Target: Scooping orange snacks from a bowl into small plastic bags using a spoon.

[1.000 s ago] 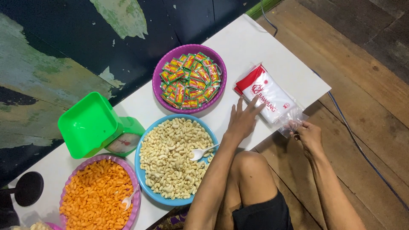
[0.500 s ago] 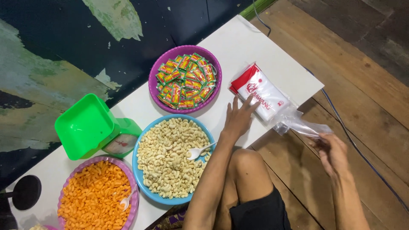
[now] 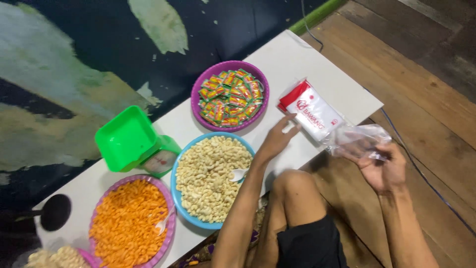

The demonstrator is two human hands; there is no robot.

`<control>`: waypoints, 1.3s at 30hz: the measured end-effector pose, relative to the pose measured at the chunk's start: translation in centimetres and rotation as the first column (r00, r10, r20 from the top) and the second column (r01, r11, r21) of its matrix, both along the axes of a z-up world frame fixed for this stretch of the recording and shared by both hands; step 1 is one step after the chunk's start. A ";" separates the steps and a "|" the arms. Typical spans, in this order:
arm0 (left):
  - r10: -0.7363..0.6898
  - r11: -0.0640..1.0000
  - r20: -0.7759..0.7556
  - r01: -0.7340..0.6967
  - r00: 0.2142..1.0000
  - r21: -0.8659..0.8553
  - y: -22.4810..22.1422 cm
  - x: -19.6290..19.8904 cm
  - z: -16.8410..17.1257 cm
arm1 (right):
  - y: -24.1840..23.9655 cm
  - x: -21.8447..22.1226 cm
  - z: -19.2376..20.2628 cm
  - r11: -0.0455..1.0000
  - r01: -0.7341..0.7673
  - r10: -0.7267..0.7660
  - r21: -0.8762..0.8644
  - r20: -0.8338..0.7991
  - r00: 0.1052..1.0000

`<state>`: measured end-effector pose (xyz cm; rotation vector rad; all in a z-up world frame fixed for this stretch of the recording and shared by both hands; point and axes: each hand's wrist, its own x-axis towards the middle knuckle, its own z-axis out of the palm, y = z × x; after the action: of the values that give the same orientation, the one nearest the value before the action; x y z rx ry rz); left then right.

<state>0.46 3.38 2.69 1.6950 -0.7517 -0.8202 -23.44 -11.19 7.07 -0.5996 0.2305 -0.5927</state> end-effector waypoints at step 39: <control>0.572 0.367 -0.580 -0.814 0.580 -0.451 33.4 -9.2 3.5 | 23.1 13.3 -3.7 0.743 -0.597 0.451 -0.302 -0.433 0.780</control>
<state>-8.70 36.73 6.23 0.9550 0.0214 -0.1130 -10.16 11.89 3.33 -1.1519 0.2329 0.0417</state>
